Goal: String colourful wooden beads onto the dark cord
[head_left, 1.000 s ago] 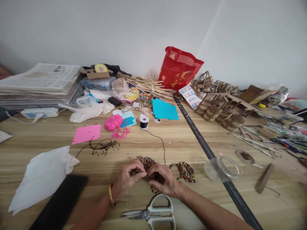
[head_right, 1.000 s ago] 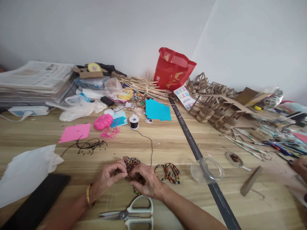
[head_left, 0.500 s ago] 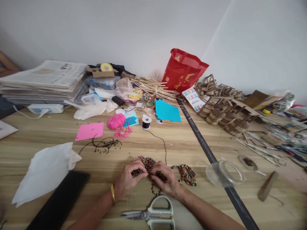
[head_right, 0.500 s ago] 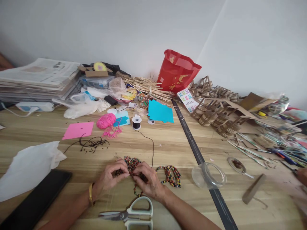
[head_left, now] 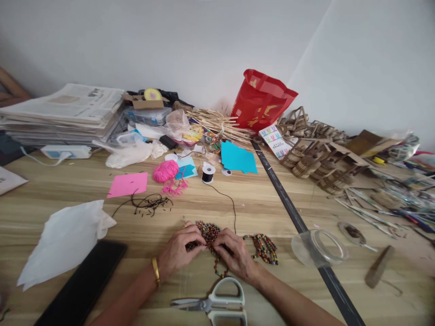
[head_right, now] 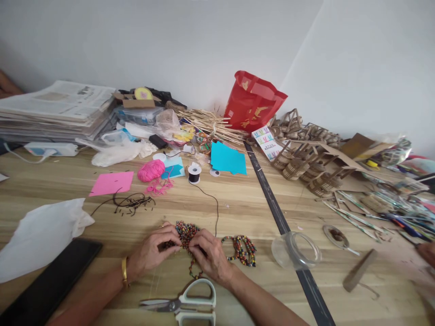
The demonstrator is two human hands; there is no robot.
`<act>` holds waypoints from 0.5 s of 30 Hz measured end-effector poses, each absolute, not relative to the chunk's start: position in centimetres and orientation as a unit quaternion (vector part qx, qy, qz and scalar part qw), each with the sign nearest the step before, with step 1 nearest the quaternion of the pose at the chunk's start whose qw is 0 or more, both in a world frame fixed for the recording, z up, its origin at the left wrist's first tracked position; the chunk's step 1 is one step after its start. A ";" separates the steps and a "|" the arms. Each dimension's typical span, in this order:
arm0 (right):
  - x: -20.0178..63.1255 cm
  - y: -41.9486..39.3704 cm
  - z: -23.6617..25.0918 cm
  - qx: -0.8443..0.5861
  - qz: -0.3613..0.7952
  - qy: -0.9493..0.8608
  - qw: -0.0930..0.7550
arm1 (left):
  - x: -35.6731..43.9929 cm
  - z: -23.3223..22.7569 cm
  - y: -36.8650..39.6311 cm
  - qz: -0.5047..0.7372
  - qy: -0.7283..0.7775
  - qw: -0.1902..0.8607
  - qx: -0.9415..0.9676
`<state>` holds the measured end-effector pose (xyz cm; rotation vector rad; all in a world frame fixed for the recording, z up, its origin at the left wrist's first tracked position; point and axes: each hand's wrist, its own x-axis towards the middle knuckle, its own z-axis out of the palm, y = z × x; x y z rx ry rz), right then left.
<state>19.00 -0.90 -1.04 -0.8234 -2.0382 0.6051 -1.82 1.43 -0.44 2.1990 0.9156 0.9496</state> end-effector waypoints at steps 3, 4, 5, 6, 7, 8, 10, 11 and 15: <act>19.1 -0.9 -1.2 -0.334 0.231 -0.817 0.409 | -2.3 -0.1 1.4 0.310 0.347 0.260 0.846; 19.2 -0.9 -1.2 -0.335 0.226 -0.819 0.407 | -2.4 0.0 1.4 0.295 0.344 0.251 0.856; 19.2 -0.9 -1.2 -0.335 0.222 -0.821 0.405 | -2.5 0.1 1.3 0.280 0.340 0.240 0.865; 19.2 -0.9 -1.3 -0.335 0.220 -0.822 0.405 | -2.5 0.1 1.3 0.266 0.338 0.228 0.873; 19.2 -0.9 -1.3 -0.333 0.219 -0.823 0.405 | -2.5 0.2 1.2 0.254 0.338 0.216 0.880; 19.2 -0.9 -1.3 -0.331 0.219 -0.823 0.406 | -2.4 0.2 1.2 0.243 0.340 0.204 0.885; 19.2 -0.9 -1.3 -0.330 0.220 -0.822 0.408 | -2.3 0.2 1.1 0.224 0.347 0.185 0.892; 19.1 -0.9 -1.4 -0.331 0.221 -0.822 0.407 | -2.3 0.1 1.0 0.216 0.351 0.177 0.894; 19.2 -0.9 -1.6 -0.330 0.216 -0.828 0.399 | -2.2 -0.2 0.8 0.205 0.359 0.149 0.898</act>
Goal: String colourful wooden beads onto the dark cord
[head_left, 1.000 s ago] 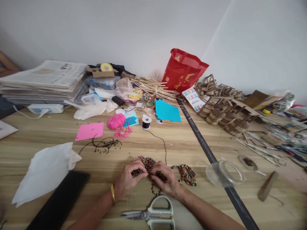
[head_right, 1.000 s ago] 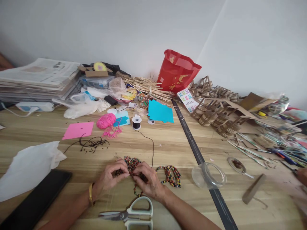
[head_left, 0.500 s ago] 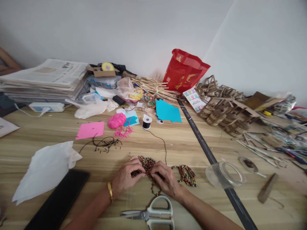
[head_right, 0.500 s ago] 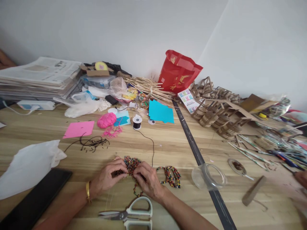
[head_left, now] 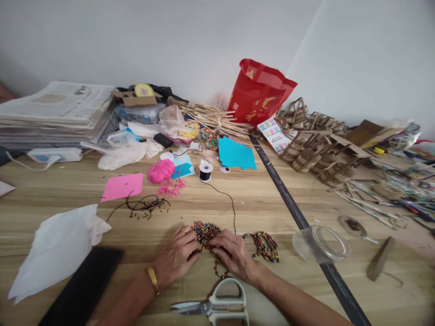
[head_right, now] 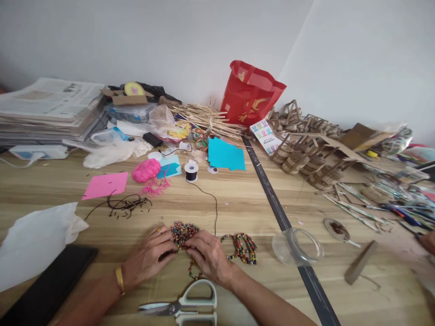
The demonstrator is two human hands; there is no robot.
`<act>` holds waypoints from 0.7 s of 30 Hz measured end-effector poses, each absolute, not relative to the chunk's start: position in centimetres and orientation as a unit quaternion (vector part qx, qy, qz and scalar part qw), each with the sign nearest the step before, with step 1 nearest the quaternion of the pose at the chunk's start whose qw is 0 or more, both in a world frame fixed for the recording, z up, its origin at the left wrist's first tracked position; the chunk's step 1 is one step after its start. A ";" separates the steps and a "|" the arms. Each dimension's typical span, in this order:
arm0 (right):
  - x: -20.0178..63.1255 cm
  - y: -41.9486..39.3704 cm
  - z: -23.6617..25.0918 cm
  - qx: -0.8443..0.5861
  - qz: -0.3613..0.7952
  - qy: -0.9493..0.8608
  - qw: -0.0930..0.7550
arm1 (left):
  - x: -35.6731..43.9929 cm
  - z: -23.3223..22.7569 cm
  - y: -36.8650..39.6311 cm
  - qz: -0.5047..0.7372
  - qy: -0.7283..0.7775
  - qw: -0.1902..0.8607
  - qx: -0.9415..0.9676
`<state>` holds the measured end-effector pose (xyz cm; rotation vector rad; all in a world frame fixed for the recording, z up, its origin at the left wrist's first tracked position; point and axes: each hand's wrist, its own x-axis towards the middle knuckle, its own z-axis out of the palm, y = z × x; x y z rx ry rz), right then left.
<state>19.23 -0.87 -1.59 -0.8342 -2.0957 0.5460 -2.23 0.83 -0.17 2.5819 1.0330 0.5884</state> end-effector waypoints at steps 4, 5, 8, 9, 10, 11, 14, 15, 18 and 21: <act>19.3 -0.8 -1.9 -0.325 0.208 -0.832 0.398 | -2.2 -0.3 0.8 0.209 0.357 0.130 0.901; 19.4 -0.7 -1.9 -0.325 0.209 -0.832 0.399 | -2.2 -0.3 0.8 0.210 0.354 0.127 0.902; 19.4 -0.6 -1.9 -0.324 0.213 -0.829 0.403 | -2.2 -0.4 0.9 0.208 0.348 0.124 0.906; 19.4 -0.5 -1.9 -0.322 0.215 -0.829 0.404 | -2.2 -0.4 0.9 0.208 0.347 0.127 0.906; 19.4 -0.5 -2.0 -0.321 0.216 -0.829 0.403 | -2.2 -0.4 1.0 0.209 0.346 0.131 0.905; 19.4 -0.5 -2.0 -0.321 0.218 -0.830 0.401 | -2.2 -0.5 1.0 0.213 0.346 0.135 0.904; 19.5 -0.5 -2.2 -0.326 0.218 -0.832 0.393 | -2.1 -0.5 1.1 0.229 0.346 0.148 0.898; 19.5 -0.6 -2.2 -0.329 0.219 -0.831 0.392 | -2.0 -0.5 1.1 0.238 0.346 0.156 0.894; 19.5 -0.6 -2.0 -0.338 0.222 -0.825 0.394 | -1.9 -0.5 1.3 0.282 0.347 0.204 0.871; 19.5 -0.7 -1.5 -0.339 0.225 -0.820 0.403 | -1.7 -0.7 1.5 0.334 0.349 0.282 0.829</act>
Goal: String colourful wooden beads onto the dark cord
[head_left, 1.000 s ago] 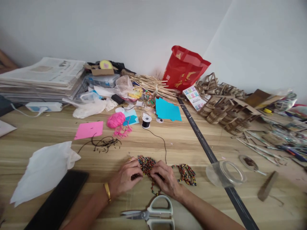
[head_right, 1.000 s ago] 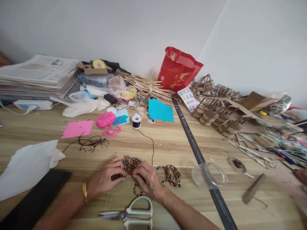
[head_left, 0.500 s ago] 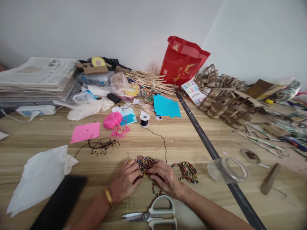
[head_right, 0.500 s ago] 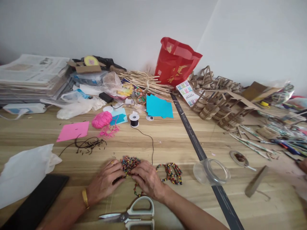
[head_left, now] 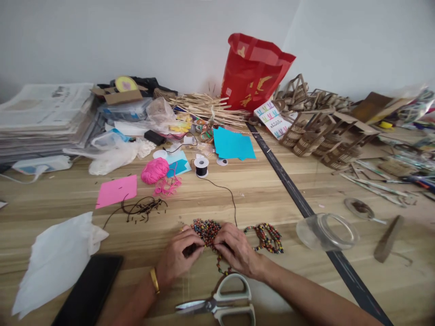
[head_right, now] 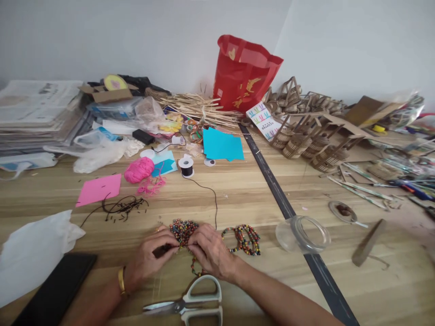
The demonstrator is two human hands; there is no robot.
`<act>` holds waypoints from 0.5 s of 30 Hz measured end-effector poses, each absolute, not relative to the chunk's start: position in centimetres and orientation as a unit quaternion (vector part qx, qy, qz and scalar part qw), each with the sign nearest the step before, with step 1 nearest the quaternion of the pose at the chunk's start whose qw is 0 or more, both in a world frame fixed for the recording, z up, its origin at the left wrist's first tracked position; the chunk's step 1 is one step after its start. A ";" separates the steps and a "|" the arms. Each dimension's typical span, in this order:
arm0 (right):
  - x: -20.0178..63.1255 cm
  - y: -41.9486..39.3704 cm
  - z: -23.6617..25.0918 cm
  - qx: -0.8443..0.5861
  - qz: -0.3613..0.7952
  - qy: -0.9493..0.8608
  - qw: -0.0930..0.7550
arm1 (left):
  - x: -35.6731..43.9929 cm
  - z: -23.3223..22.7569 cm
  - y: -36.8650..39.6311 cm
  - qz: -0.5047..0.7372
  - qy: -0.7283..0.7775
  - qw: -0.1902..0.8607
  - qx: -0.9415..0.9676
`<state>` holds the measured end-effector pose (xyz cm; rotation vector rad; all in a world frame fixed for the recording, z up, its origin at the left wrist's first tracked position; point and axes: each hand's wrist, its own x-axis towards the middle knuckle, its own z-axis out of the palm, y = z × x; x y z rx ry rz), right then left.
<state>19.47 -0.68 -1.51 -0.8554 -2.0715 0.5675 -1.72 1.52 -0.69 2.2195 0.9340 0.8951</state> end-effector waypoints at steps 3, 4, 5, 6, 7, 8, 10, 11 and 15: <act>19.5 -0.7 -1.2 -0.336 0.227 -0.815 0.414 | -1.6 -1.0 1.7 0.380 0.360 0.338 0.782; 19.5 -0.7 -1.2 -0.335 0.227 -0.813 0.418 | -1.5 -1.1 1.8 0.390 0.362 0.353 0.769; 19.5 -0.7 -1.1 -0.335 0.227 -0.812 0.421 | -1.5 -1.1 1.8 0.397 0.364 0.370 0.758; 19.5 -0.7 -1.1 -0.335 0.228 -0.810 0.423 | -1.4 -1.0 1.9 0.400 0.363 0.386 0.748; 19.5 -0.7 -1.1 -0.335 0.229 -0.809 0.426 | -1.4 -0.9 1.9 0.402 0.361 0.403 0.738; 19.5 -0.7 -1.1 -0.335 0.230 -0.807 0.428 | -1.4 -0.8 2.0 0.406 0.359 0.417 0.729; 19.6 -0.7 -0.9 -0.338 0.232 -0.802 0.434 | -1.3 -0.4 2.1 0.416 0.355 0.440 0.713; 19.6 -0.7 -0.8 -0.340 0.232 -0.799 0.439 | -1.2 -0.2 2.1 0.419 0.353 0.449 0.706; 19.3 -0.8 -0.3 -0.345 0.233 -0.789 0.453 | -1.0 0.5 2.0 0.423 0.355 0.467 0.691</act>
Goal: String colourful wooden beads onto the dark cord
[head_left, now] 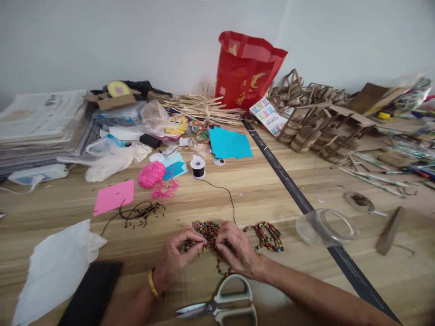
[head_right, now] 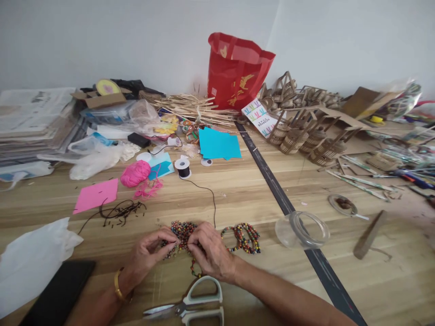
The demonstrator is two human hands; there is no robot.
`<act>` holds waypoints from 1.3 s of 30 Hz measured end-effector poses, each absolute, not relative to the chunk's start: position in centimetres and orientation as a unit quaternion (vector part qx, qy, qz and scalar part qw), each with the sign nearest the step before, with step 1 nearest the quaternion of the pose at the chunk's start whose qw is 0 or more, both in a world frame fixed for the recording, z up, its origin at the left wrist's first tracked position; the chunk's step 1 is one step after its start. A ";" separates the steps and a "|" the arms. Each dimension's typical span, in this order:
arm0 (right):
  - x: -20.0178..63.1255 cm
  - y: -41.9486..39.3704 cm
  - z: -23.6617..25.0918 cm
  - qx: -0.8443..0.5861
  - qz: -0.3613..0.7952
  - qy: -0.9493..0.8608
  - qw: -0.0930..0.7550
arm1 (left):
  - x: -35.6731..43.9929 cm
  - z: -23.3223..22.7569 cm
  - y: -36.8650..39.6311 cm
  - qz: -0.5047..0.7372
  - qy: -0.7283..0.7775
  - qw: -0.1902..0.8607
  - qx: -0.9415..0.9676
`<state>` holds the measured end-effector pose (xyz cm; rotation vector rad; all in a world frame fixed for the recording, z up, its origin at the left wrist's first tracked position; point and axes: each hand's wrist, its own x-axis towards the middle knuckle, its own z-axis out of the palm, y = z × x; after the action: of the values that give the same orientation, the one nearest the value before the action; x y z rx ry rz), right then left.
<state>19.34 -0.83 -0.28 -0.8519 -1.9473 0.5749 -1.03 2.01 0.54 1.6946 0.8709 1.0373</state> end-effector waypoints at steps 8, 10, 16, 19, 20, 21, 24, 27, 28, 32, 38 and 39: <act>18.6 -0.3 1.0 -0.352 0.232 -0.777 0.468 | -0.2 1.2 2.0 0.419 0.403 0.475 0.661; 18.3 0.0 1.0 -0.349 0.228 -0.777 0.472 | 0.1 1.4 2.1 0.425 0.418 0.481 0.643; 17.7 0.4 0.2 -0.338 0.219 -0.772 0.491 | 0.7 1.0 2.0 0.448 0.441 0.479 0.613; 17.8 0.3 -0.2 -0.336 0.221 -0.775 0.487 | 0.9 0.7 1.8 0.462 0.429 0.462 0.624; 17.9 0.2 -0.2 -0.339 0.221 -0.774 0.486 | 1.0 0.7 1.8 0.464 0.430 0.458 0.625; 17.9 0.2 -0.3 -0.343 0.222 -0.773 0.486 | 1.1 0.8 1.7 0.463 0.434 0.456 0.624; 18.1 0.1 -0.2 -0.354 0.219 -0.766 0.490 | 1.7 1.1 1.3 0.452 0.464 0.467 0.602; 18.2 0.1 -0.2 -0.362 0.215 -0.760 0.496 | 2.3 1.2 0.9 0.445 0.481 0.487 0.578; 18.2 0.1 -0.2 -0.365 0.214 -0.759 0.496 | 2.4 1.2 0.8 0.444 0.484 0.493 0.571; 18.3 0.2 -0.4 -0.375 0.208 -0.758 0.491 | 2.4 0.4 0.6 0.460 0.503 0.489 0.545; 18.2 0.5 -0.4 -0.375 0.191 -0.766 0.487 | 1.5 -0.7 0.8 0.483 0.467 0.437 0.598; 18.2 0.5 -0.4 -0.372 0.190 -0.768 0.485 | 1.4 -0.7 0.9 0.485 0.459 0.431 0.607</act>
<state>18.16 0.48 -0.37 -0.9068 -1.8697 0.4635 1.37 0.89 -0.69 1.5143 1.1443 1.2091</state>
